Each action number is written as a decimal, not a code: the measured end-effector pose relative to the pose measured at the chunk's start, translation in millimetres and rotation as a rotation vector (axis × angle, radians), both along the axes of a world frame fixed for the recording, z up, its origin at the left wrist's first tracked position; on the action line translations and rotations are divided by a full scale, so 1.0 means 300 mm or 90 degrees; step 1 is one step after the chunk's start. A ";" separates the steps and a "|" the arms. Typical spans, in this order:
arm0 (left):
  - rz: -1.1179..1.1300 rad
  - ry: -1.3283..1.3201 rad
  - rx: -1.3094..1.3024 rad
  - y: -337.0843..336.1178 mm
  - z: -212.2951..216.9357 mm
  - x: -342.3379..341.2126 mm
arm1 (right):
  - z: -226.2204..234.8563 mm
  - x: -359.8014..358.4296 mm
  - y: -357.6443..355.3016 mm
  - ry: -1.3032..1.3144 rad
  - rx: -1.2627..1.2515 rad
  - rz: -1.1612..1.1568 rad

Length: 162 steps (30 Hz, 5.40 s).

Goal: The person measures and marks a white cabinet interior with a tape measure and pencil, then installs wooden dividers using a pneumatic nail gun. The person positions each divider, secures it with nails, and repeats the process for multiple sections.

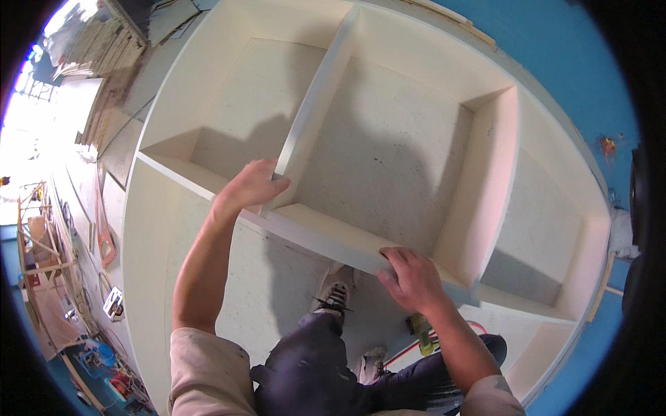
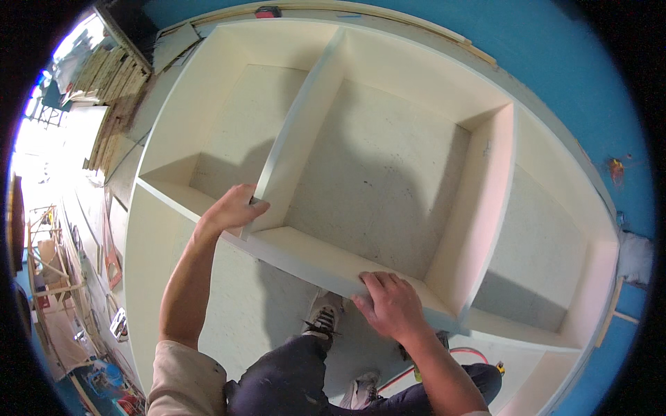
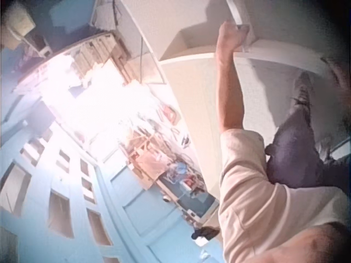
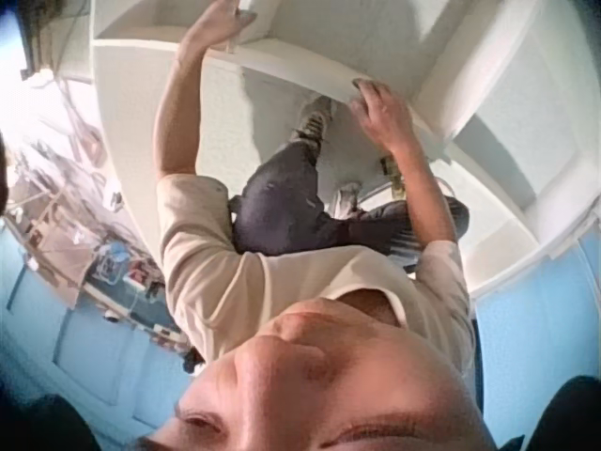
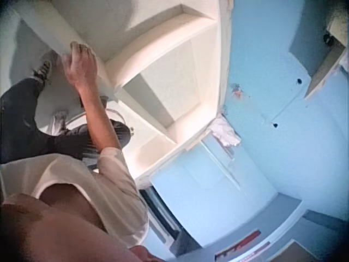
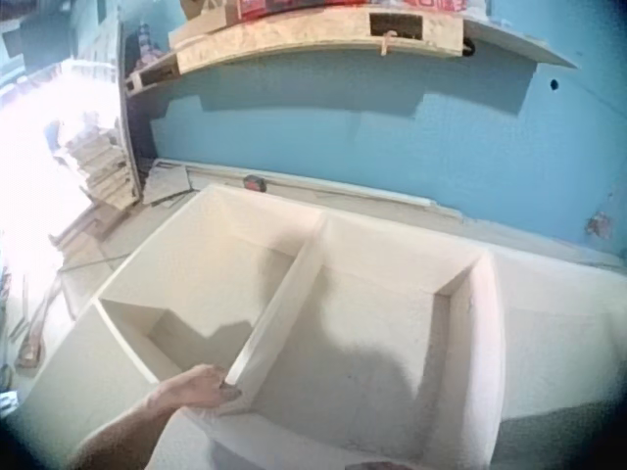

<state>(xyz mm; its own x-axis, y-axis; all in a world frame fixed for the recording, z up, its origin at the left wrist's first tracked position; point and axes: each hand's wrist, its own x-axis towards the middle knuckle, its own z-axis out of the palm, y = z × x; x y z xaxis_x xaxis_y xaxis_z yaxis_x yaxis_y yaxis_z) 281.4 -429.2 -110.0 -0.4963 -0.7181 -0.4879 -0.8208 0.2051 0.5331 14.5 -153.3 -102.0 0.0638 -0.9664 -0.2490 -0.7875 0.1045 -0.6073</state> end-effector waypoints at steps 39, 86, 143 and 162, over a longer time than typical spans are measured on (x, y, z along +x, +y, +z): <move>0.232 -0.049 -0.136 0.159 -0.099 -0.047 | -0.006 0.015 0.024 0.041 0.023 -0.018; -0.317 0.032 -0.168 1.038 0.647 -0.050 | -0.119 -0.028 0.171 0.172 -0.261 -0.210; -0.451 0.100 -0.282 1.275 0.616 -0.079 | -0.157 -0.069 0.085 0.214 0.005 -0.388; -0.436 0.071 -0.293 1.288 0.616 -0.075 | -0.201 -0.101 0.100 0.144 -0.069 -0.364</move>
